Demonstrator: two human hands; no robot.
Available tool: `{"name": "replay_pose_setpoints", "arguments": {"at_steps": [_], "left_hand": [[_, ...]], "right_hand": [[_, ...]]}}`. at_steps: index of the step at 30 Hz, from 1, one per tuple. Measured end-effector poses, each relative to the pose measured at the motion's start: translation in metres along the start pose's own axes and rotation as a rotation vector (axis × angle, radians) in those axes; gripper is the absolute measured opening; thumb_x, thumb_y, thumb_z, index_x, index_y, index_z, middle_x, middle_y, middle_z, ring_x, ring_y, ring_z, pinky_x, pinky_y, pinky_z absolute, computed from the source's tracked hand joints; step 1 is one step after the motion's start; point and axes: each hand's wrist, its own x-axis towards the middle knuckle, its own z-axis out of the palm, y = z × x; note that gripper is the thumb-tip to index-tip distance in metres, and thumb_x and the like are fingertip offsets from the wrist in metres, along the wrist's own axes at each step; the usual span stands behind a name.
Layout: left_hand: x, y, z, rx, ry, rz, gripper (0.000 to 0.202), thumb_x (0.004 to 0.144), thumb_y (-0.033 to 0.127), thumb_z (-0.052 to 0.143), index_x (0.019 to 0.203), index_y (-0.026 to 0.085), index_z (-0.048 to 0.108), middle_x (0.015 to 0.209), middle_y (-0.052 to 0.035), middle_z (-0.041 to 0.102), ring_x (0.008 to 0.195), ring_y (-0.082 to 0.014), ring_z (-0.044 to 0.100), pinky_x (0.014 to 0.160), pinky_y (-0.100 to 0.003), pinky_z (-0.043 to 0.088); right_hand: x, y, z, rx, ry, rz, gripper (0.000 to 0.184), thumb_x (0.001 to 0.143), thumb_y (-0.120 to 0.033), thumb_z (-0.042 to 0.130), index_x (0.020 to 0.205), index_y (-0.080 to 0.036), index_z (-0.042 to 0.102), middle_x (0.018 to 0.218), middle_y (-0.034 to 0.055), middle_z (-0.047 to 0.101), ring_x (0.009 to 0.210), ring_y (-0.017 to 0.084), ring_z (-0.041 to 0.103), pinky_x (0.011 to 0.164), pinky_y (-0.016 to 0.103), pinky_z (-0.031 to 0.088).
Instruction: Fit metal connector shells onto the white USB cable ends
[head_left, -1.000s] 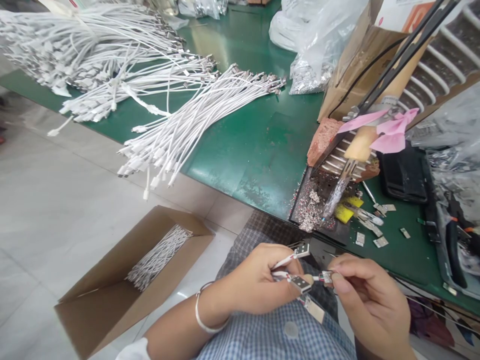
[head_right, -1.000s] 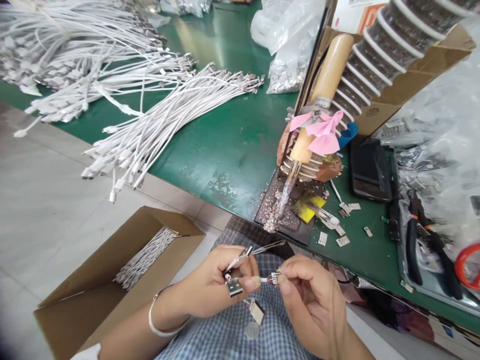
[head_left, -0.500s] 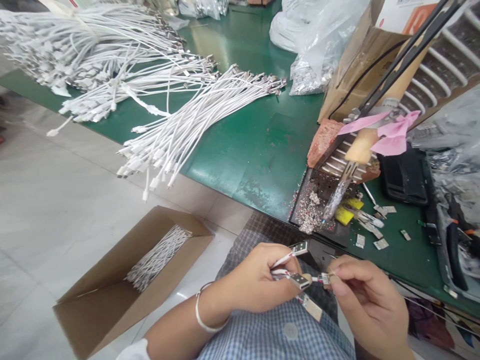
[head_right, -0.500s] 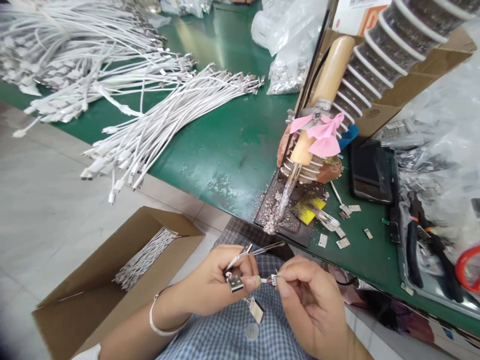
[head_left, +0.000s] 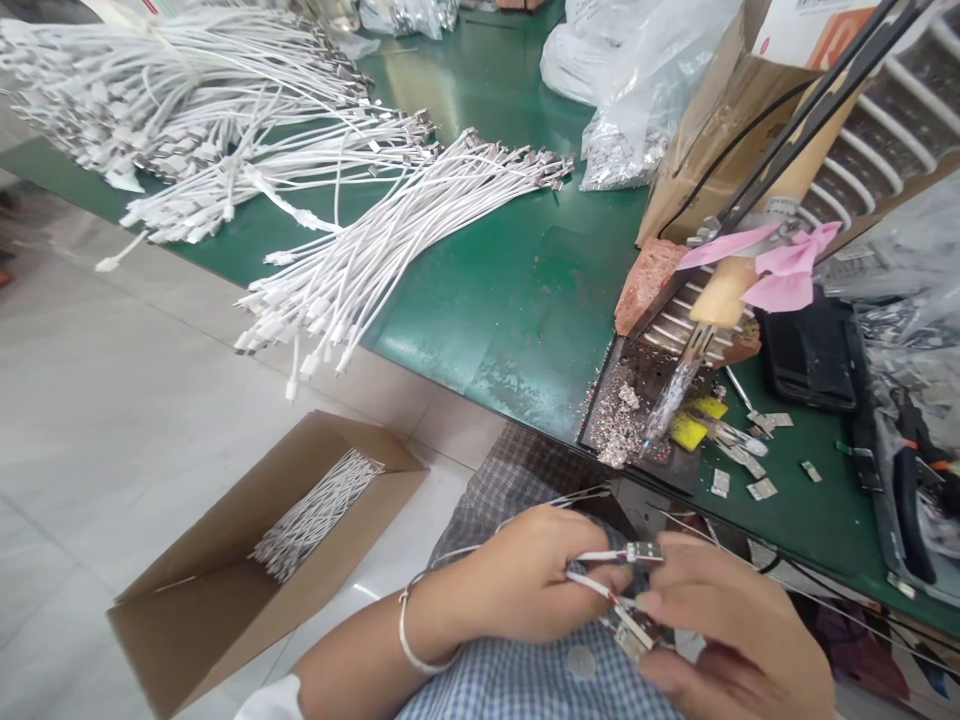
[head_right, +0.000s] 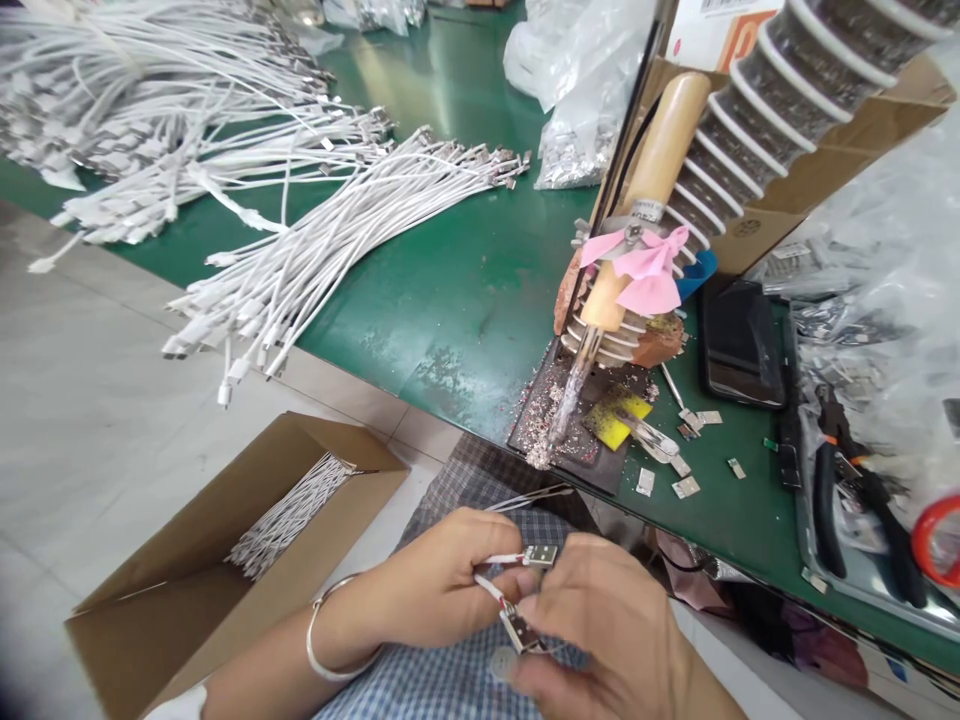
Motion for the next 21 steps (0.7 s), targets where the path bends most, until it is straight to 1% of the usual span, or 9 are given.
{"name": "replay_pose_setpoints", "arguments": {"at_steps": [1, 2, 4, 7, 10, 14, 19, 21], "left_hand": [[-0.001, 0.001, 0.000, -0.008, 0.001, -0.022, 0.025, 0.083, 0.012, 0.058, 0.065, 0.018, 0.041, 0.060, 0.0068, 0.040, 0.054, -0.0076, 0.037, 0.053, -0.019, 0.030], [-0.002, 0.002, 0.000, -0.032, 0.004, -0.054, 0.021, 0.082, 0.013, 0.059, 0.067, 0.018, 0.045, 0.061, 0.0070, 0.042, 0.054, -0.0072, 0.038, 0.053, -0.018, 0.031], [-0.004, 0.004, -0.001, -0.138, 0.026, -0.119, 0.016, 0.082, 0.019, 0.063, 0.073, 0.018, 0.049, 0.061, 0.0077, 0.045, 0.053, -0.0059, 0.040, 0.052, -0.016, 0.033], [-0.009, 0.006, -0.002, -0.317, 0.092, -0.161, 0.022, 0.086, 0.030, 0.067, 0.077, 0.017, 0.052, 0.061, 0.0072, 0.047, 0.051, -0.0049, 0.039, 0.048, -0.015, 0.033], [-0.011, 0.006, -0.003, -0.376, 0.131, -0.118, 0.023, 0.088, 0.032, 0.067, 0.077, 0.014, 0.057, 0.057, 0.0074, 0.045, 0.048, -0.0043, 0.036, 0.045, -0.014, 0.029], [-0.009, 0.007, -0.004, -0.388, 0.162, -0.026, 0.021, 0.093, 0.028, 0.060, 0.078, 0.013, 0.060, 0.055, 0.0080, 0.041, 0.046, -0.0040, 0.032, 0.045, -0.014, 0.029], [-0.009, 0.005, -0.003, -0.263, 0.218, 0.072, 0.016, 0.093, 0.020, 0.058, 0.080, 0.012, 0.061, 0.063, 0.0024, 0.053, 0.052, -0.0056, 0.042, 0.048, -0.015, 0.034], [-0.009, 0.003, 0.000, -0.204, 0.271, 0.130, 0.010, 0.092, 0.017, 0.059, 0.083, 0.012, 0.062, 0.064, 0.0025, 0.053, 0.053, -0.0058, 0.042, 0.049, -0.015, 0.035]], "right_hand": [[0.001, 0.000, 0.000, -0.005, -0.040, -0.031, 0.009, 0.100, -0.029, 0.053, 0.097, -0.023, 0.058, 0.069, 0.0000, 0.068, 0.059, 0.012, 0.065, 0.067, 0.025, 0.060], [0.001, 0.002, 0.000, -0.003, -0.047, -0.041, 0.008, 0.100, -0.024, 0.052, 0.095, -0.022, 0.058, 0.067, -0.0011, 0.067, 0.056, 0.011, 0.064, 0.068, 0.025, 0.061], [-0.002, 0.005, 0.001, 0.014, 0.006, -0.004, 0.010, 0.096, -0.015, 0.053, 0.092, -0.022, 0.059, 0.066, -0.0012, 0.066, 0.055, 0.011, 0.063, 0.065, 0.025, 0.061], [-0.013, 0.010, 0.002, 0.067, 0.092, 0.075, 0.016, 0.086, -0.008, 0.059, 0.093, -0.022, 0.061, 0.071, 0.0014, 0.066, 0.061, 0.013, 0.064, 0.056, 0.024, 0.058], [-0.022, 0.013, 0.003, 0.110, 0.128, 0.139, 0.024, 0.081, -0.004, 0.059, 0.097, -0.021, 0.062, 0.077, 0.0023, 0.067, 0.068, 0.015, 0.066, 0.058, 0.026, 0.059], [-0.025, 0.014, 0.004, 0.165, 0.123, 0.145, 0.029, 0.079, -0.001, 0.057, 0.098, -0.022, 0.063, 0.077, 0.0010, 0.065, 0.067, 0.013, 0.063, 0.060, 0.025, 0.057], [-0.024, 0.016, 0.004, 0.188, 0.113, 0.142, 0.031, 0.078, 0.001, 0.059, 0.099, -0.021, 0.064, 0.078, 0.0010, 0.066, 0.070, 0.014, 0.065, 0.066, 0.028, 0.058], [-0.024, 0.017, 0.005, 0.202, 0.101, 0.144, 0.033, 0.078, 0.002, 0.059, 0.102, -0.021, 0.064, 0.079, 0.0008, 0.067, 0.070, 0.014, 0.064, 0.065, 0.028, 0.057]]}}
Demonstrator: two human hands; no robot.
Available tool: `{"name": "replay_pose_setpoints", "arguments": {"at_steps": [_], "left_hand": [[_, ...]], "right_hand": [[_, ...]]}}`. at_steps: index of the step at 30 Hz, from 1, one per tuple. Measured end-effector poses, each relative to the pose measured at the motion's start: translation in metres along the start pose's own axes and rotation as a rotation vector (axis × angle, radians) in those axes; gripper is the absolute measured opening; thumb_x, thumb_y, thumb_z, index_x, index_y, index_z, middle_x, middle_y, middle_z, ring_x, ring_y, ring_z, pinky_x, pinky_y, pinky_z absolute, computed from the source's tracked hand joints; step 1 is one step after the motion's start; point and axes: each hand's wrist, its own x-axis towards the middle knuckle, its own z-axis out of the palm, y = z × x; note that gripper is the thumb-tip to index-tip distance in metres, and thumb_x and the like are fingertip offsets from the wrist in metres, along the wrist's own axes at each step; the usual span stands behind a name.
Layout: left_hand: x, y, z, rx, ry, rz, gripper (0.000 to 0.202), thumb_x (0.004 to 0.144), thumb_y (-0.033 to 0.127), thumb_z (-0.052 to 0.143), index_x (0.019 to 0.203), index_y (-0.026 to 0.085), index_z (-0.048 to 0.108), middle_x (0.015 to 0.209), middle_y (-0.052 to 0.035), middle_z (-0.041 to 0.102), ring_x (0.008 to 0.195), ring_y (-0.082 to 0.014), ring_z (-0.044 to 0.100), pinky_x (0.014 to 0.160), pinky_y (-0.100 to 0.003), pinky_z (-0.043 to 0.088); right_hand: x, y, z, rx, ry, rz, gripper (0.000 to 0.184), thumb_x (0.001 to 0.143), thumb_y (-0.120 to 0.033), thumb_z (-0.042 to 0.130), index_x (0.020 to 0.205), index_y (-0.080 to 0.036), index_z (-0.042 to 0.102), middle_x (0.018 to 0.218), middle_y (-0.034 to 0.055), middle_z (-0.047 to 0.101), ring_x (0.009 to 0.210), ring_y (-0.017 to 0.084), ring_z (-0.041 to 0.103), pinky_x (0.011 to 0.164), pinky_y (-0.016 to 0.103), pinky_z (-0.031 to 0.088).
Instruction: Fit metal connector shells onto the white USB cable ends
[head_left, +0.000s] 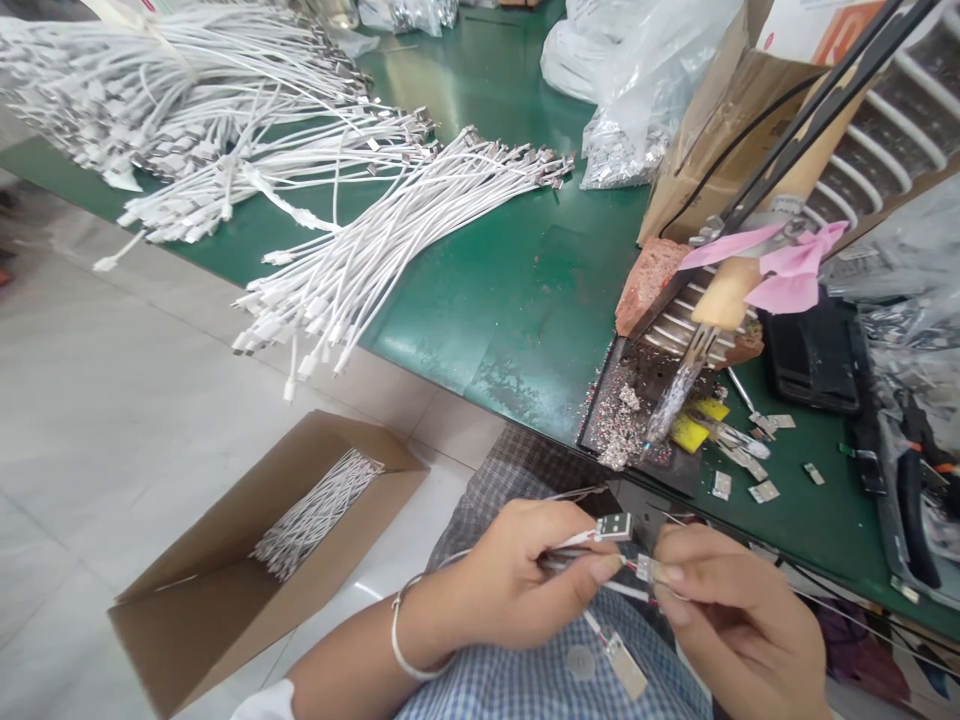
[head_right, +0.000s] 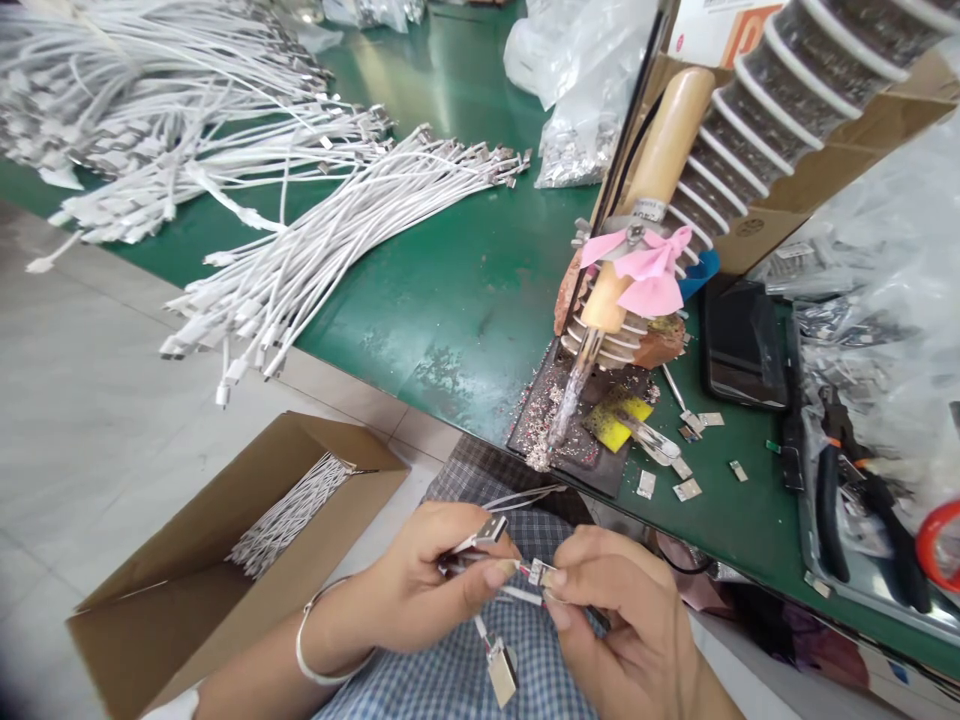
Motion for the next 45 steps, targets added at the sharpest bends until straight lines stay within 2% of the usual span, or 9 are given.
{"name": "replay_pose_setpoints", "arguments": {"at_steps": [5, 10, 16, 21, 24, 28, 34, 41, 45], "left_hand": [[-0.002, -0.002, 0.007, 0.164, 0.133, 0.122, 0.004, 0.089, 0.012, 0.060, 0.086, 0.013, 0.060, 0.061, 0.0058, 0.046, 0.049, -0.0052, 0.037, 0.047, -0.016, 0.032], [-0.002, 0.000, 0.010, 0.293, 0.194, 0.158, 0.005, 0.091, 0.012, 0.057, 0.088, 0.014, 0.061, 0.061, 0.0029, 0.055, 0.050, -0.0074, 0.044, 0.047, -0.018, 0.036], [0.000, -0.001, 0.007, 0.331, 0.123, 0.207, 0.007, 0.095, 0.017, 0.055, 0.094, 0.015, 0.061, 0.063, -0.0001, 0.063, 0.049, -0.0081, 0.050, 0.048, -0.018, 0.039], [0.002, 0.001, 0.005, 0.401, 0.090, 0.189, 0.011, 0.096, 0.017, 0.051, 0.095, 0.016, 0.061, 0.064, -0.0004, 0.065, 0.050, -0.0089, 0.054, 0.049, -0.019, 0.042], [0.002, 0.000, 0.005, 0.430, 0.083, 0.196, 0.011, 0.095, 0.016, 0.050, 0.095, 0.017, 0.061, 0.065, -0.0010, 0.067, 0.053, -0.0103, 0.058, 0.051, -0.020, 0.044], [0.002, -0.002, 0.005, 0.440, 0.038, 0.204, 0.013, 0.094, 0.015, 0.049, 0.093, 0.016, 0.063, 0.068, -0.0025, 0.071, 0.055, -0.0105, 0.061, 0.052, -0.021, 0.043], [0.004, -0.002, 0.002, 0.446, -0.061, 0.176, 0.019, 0.095, 0.018, 0.046, 0.088, 0.016, 0.064, 0.067, -0.0036, 0.070, 0.055, -0.0113, 0.062, 0.050, -0.022, 0.041], [0.004, -0.006, 0.003, 0.430, -0.014, 0.255, 0.015, 0.094, 0.015, 0.048, 0.098, 0.017, 0.063, 0.068, -0.0025, 0.071, 0.055, -0.0110, 0.062, 0.051, -0.022, 0.042], [0.003, -0.009, 0.002, 0.405, 0.046, 0.316, 0.013, 0.096, 0.017, 0.050, 0.098, 0.017, 0.062, 0.066, -0.0019, 0.070, 0.053, -0.0102, 0.061, 0.050, -0.021, 0.041]], "right_hand": [[0.002, 0.002, 0.002, 0.025, -0.012, -0.026, 0.044, 0.078, 0.006, 0.056, 0.111, -0.021, 0.065, 0.083, 0.0019, 0.066, 0.068, 0.013, 0.061, 0.059, 0.026, 0.056], [0.003, 0.005, 0.001, -0.040, -0.025, -0.059, 0.045, 0.077, 0.006, 0.057, 0.112, -0.022, 0.065, 0.084, 0.0023, 0.068, 0.070, 0.014, 0.064, 0.064, 0.029, 0.057], [0.002, 0.005, -0.011, -0.166, 0.036, 0.047, 0.021, 0.087, -0.007, 0.061, 0.100, -0.022, 0.066, 0.093, 0.0057, 0.071, 0.080, 0.018, 0.070, 0.067, 0.030, 0.060], [0.016, -0.005, -0.019, -0.490, -0.071, -0.099, 0.010, 0.091, -0.018, 0.062, 0.099, -0.023, 0.067, 0.083, 0.0017, 0.074, 0.073, 0.016, 0.072, 0.067, 0.024, 0.060], [0.023, -0.011, -0.018, -0.560, -0.159, -0.147, 0.013, 0.096, -0.023, 0.054, 0.100, -0.021, 0.066, 0.076, 0.0010, 0.074, 0.065, 0.015, 0.071, 0.060, 0.023, 0.058], [0.028, -0.013, -0.014, -0.553, -0.254, -0.095, 0.018, 0.098, -0.020, 0.047, 0.093, -0.021, 0.064, 0.070, -0.0004, 0.070, 0.060, 0.013, 0.067, 0.051, 0.022, 0.051], [0.027, -0.012, -0.012, -0.445, -0.278, -0.009, 0.016, 0.093, -0.012, 0.048, 0.091, -0.022, 0.058, 0.070, -0.0031, 0.066, 0.060, 0.011, 0.064, 0.058, 0.021, 0.051], [0.029, -0.014, -0.016, -0.342, -0.256, 0.071, 0.014, 0.092, -0.012, 0.051, 0.086, -0.024, 0.058, 0.069, -0.0034, 0.065, 0.060, 0.010, 0.064, 0.050, 0.018, 0.048], [0.026, -0.008, -0.019, -0.273, -0.241, 0.102, 0.016, 0.093, -0.012, 0.051, 0.085, -0.023, 0.059, 0.071, -0.0026, 0.067, 0.060, 0.011, 0.064, 0.054, 0.019, 0.050]]}}
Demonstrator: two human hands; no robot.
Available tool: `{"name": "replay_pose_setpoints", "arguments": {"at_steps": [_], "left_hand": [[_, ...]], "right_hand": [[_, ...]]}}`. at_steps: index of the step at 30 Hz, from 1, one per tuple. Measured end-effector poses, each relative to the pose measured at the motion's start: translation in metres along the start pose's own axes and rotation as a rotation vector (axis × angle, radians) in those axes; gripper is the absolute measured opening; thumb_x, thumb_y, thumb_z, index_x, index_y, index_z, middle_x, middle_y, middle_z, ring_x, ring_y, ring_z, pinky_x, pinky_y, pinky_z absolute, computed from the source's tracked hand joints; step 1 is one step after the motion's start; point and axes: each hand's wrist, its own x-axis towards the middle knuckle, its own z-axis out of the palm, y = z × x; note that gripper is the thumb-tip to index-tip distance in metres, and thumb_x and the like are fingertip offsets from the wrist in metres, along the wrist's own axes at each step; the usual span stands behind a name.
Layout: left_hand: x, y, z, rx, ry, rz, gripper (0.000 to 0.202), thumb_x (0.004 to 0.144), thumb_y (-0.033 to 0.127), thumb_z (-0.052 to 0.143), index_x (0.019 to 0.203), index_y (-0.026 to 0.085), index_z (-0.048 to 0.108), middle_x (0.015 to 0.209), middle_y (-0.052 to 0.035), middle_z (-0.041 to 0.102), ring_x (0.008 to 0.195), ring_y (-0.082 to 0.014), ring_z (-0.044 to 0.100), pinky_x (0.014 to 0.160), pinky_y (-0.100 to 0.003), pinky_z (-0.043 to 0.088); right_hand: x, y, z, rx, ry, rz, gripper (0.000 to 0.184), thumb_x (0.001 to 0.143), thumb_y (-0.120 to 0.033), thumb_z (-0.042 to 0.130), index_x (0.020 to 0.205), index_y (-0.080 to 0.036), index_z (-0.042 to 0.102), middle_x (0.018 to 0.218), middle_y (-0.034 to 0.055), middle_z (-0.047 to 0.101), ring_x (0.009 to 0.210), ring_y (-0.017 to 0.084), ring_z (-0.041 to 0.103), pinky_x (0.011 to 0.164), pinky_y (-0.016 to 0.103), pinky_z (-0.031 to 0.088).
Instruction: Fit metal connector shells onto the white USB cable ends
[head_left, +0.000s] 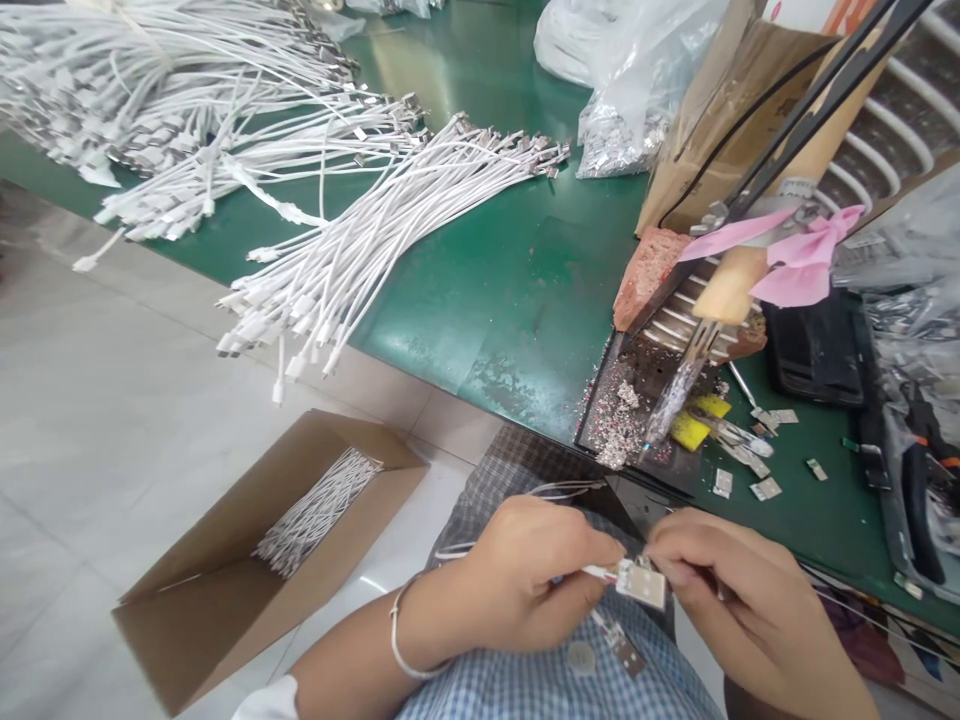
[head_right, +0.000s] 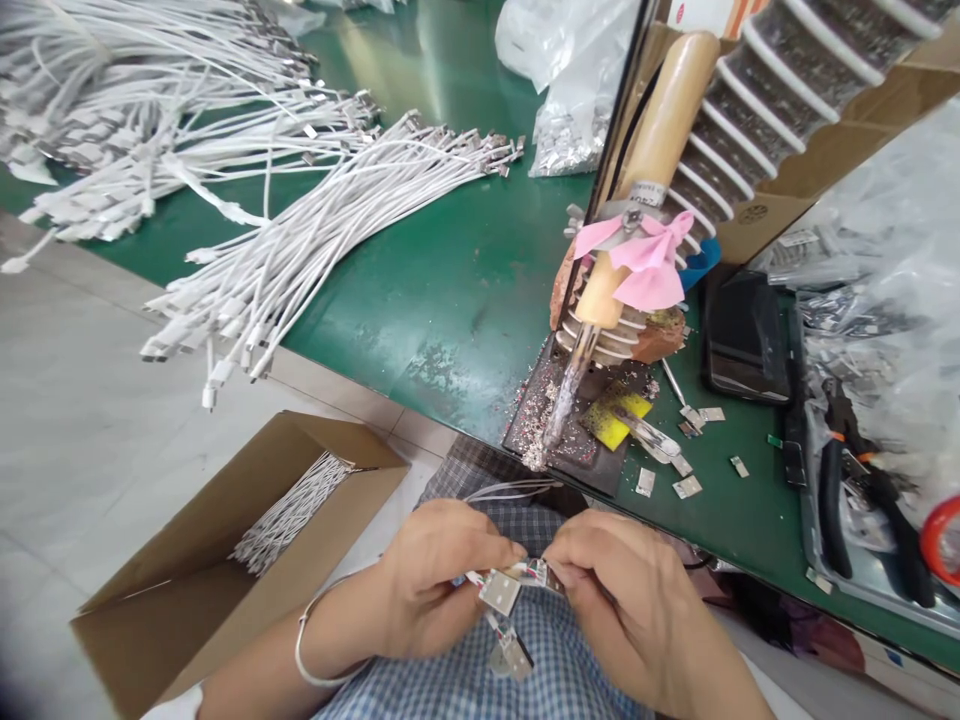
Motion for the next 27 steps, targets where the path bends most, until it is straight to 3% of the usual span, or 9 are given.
{"name": "replay_pose_setpoints", "arguments": {"at_steps": [6, 9, 13, 16, 22, 27], "left_hand": [[0.002, 0.002, -0.012, 0.065, 0.024, -0.011, 0.013, 0.095, 0.013, 0.052, 0.104, 0.018, 0.060, 0.075, -0.0038, 0.074, 0.061, -0.0115, 0.066, 0.057, -0.021, 0.047], [0.004, 0.001, -0.013, 0.080, 0.021, -0.036, 0.014, 0.093, 0.012, 0.054, 0.103, 0.019, 0.061, 0.073, -0.0024, 0.073, 0.060, -0.0113, 0.065, 0.056, -0.020, 0.046], [0.009, -0.003, -0.010, 0.097, 0.036, -0.038, 0.016, 0.090, 0.009, 0.053, 0.100, 0.018, 0.062, 0.070, -0.0014, 0.071, 0.055, -0.0105, 0.062, 0.053, -0.020, 0.044], [0.012, -0.005, -0.009, 0.112, 0.047, -0.044, 0.014, 0.090, 0.009, 0.052, 0.096, 0.017, 0.062, 0.068, -0.0001, 0.069, 0.053, -0.0094, 0.059, 0.051, -0.019, 0.042], [0.018, -0.009, -0.012, 0.156, 0.084, -0.040, 0.014, 0.090, 0.008, 0.052, 0.096, 0.015, 0.062, 0.068, -0.0007, 0.068, 0.054, -0.0098, 0.060, 0.051, -0.019, 0.044], [0.022, -0.011, -0.011, 0.160, 0.073, -0.054, 0.014, 0.090, 0.009, 0.052, 0.095, 0.014, 0.064, 0.068, -0.0018, 0.068, 0.055, -0.0106, 0.061, 0.052, -0.020, 0.045]], "right_hand": [[-0.013, 0.006, 0.010, 0.234, 0.311, 0.104, 0.012, 0.093, -0.015, 0.056, 0.098, -0.023, 0.064, 0.083, 0.0040, 0.064, 0.075, 0.017, 0.063, 0.057, 0.024, 0.051], [-0.013, 0.001, 0.018, 0.186, 0.418, 0.125, 0.017, 0.094, -0.012, 0.054, 0.097, -0.022, 0.068, 0.085, 0.0040, 0.062, 0.074, 0.017, 0.060, 0.062, 0.028, 0.050], [-0.007, 0.002, 0.023, 0.113, 0.302, 0.001, 0.023, 0.091, -0.007, 0.057, 0.105, -0.022, 0.067, 0.075, 0.0012, 0.061, 0.066, 0.015, 0.059, 0.059, 0.028, 0.048], [-0.002, 0.009, 0.024, 0.087, 0.291, 0.024, 0.014, 0.091, -0.009, 0.057, 0.095, -0.022, 0.058, 0.073, -0.0004, 0.057, 0.063, 0.014, 0.056, 0.054, 0.025, 0.045], [0.002, 0.014, 0.023, -0.065, 0.361, 0.017, 0.013, 0.087, -0.010, 0.060, 0.089, -0.022, 0.057, 0.100, 0.0046, 0.060, 0.091, 0.018, 0.061, 0.080, 0.033, 0.051], [0.003, 0.013, 0.023, 0.005, 0.393, 0.041, 0.015, 0.086, -0.008, 0.061, 0.090, -0.022, 0.057, 0.103, 0.0049, 0.063, 0.094, 0.019, 0.062, 0.082, 0.034, 0.052]]}}
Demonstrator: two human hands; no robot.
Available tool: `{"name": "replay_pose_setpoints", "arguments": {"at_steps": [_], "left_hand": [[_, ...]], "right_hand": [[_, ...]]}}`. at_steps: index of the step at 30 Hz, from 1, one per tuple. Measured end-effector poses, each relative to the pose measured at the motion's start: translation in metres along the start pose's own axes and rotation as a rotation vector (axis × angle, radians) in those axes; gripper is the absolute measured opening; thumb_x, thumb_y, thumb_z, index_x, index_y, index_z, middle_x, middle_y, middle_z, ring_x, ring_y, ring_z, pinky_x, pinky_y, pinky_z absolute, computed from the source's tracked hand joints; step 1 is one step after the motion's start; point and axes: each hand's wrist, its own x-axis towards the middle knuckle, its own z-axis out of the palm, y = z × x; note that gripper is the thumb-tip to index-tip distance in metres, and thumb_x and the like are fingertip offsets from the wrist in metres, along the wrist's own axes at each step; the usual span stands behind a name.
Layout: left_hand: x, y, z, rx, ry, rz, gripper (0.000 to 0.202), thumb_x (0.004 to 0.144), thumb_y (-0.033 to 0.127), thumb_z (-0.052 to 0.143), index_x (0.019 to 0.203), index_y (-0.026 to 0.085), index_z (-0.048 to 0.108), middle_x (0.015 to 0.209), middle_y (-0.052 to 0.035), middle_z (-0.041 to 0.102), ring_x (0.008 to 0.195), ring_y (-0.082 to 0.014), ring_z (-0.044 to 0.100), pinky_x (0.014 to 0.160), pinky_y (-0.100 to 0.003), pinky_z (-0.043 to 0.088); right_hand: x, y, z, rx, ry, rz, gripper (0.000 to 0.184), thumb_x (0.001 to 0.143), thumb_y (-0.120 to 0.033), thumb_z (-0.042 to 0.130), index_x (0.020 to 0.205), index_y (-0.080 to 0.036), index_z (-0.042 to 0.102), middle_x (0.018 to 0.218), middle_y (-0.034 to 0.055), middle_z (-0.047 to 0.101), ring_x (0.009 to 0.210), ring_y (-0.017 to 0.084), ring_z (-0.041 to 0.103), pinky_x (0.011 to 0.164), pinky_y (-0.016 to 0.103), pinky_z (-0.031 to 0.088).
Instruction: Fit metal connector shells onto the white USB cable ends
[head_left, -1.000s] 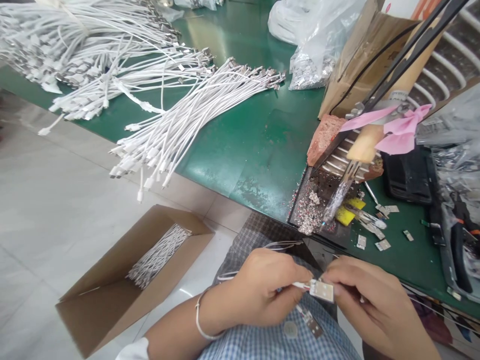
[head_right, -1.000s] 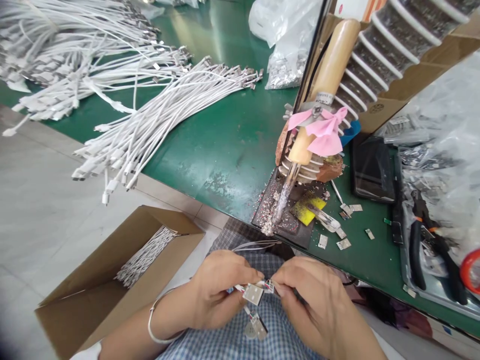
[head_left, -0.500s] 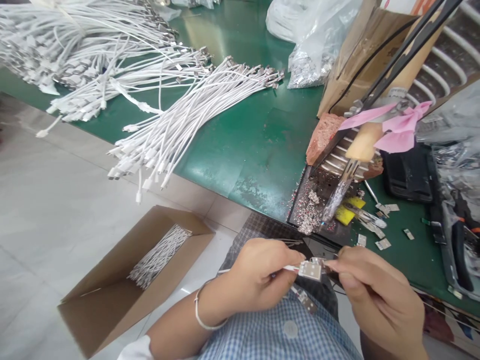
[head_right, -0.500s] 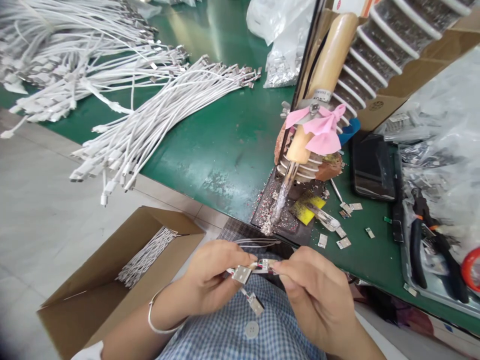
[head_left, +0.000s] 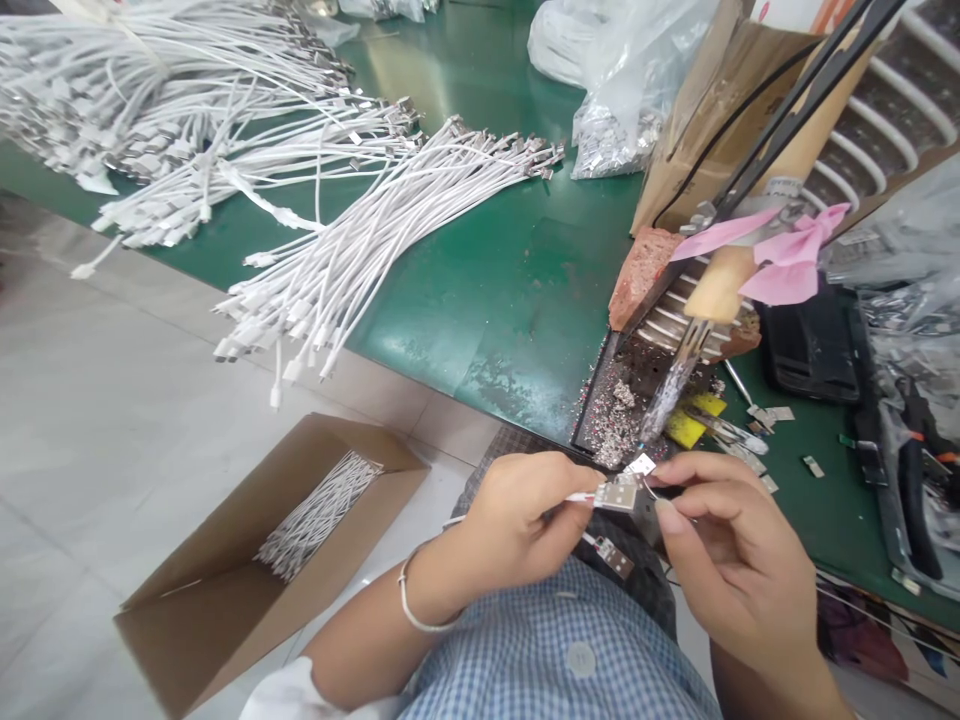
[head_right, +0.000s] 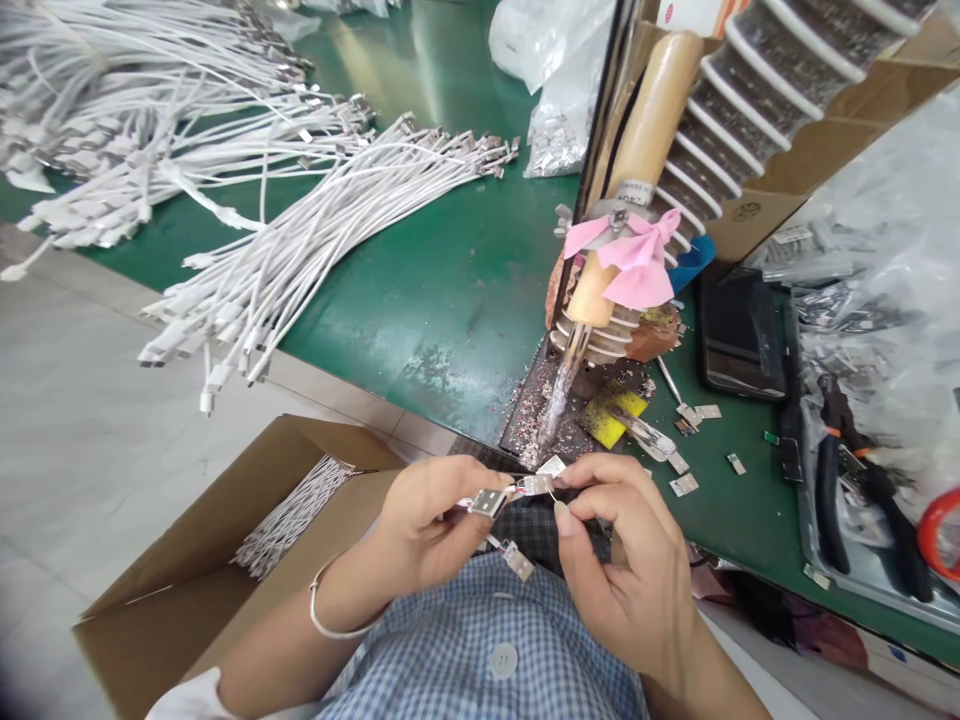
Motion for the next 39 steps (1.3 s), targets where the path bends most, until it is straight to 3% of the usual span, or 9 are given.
{"name": "replay_pose_setpoints", "arguments": {"at_steps": [7, 17, 26, 39], "left_hand": [[0.001, -0.001, 0.003, 0.037, -0.023, -0.007, 0.015, 0.091, 0.011, 0.052, 0.097, 0.015, 0.065, 0.067, 0.0004, 0.067, 0.053, -0.0094, 0.060, 0.050, -0.019, 0.042], [0.009, 0.002, 0.005, 0.054, -0.004, -0.016, 0.016, 0.088, 0.008, 0.052, 0.093, 0.016, 0.065, 0.068, 0.0002, 0.070, 0.055, -0.0100, 0.062, 0.052, -0.018, 0.046], [0.011, 0.001, 0.005, -0.013, 0.016, -0.035, 0.018, 0.084, 0.005, 0.053, 0.092, 0.014, 0.067, 0.067, -0.0008, 0.069, 0.052, -0.0090, 0.058, 0.049, -0.018, 0.043], [0.012, 0.003, 0.003, -0.031, 0.040, -0.056, 0.013, 0.087, 0.007, 0.056, 0.090, 0.014, 0.067, 0.068, -0.0002, 0.070, 0.051, -0.0074, 0.057, 0.048, -0.016, 0.043]], "right_hand": [[0.001, -0.004, 0.001, 0.060, -0.065, -0.002, 0.016, 0.088, -0.006, 0.059, 0.090, -0.021, 0.058, 0.106, 0.0046, 0.061, 0.097, 0.016, 0.061, 0.081, 0.029, 0.052], [0.005, -0.002, 0.006, 0.045, 0.023, -0.068, 0.019, 0.086, 0.000, 0.060, 0.091, -0.017, 0.061, 0.106, 0.0032, 0.060, 0.099, 0.012, 0.060, 0.085, 0.024, 0.051], [0.012, 0.000, 0.012, 0.008, 0.132, -0.143, 0.019, 0.083, 0.000, 0.064, 0.090, -0.018, 0.064, 0.099, 0.0029, 0.062, 0.093, 0.014, 0.062, 0.084, 0.029, 0.054], [0.012, 0.003, 0.014, -0.012, 0.174, -0.168, 0.021, 0.080, -0.002, 0.067, 0.091, -0.020, 0.067, 0.097, 0.0036, 0.065, 0.089, 0.017, 0.066, 0.080, 0.035, 0.059]]}}
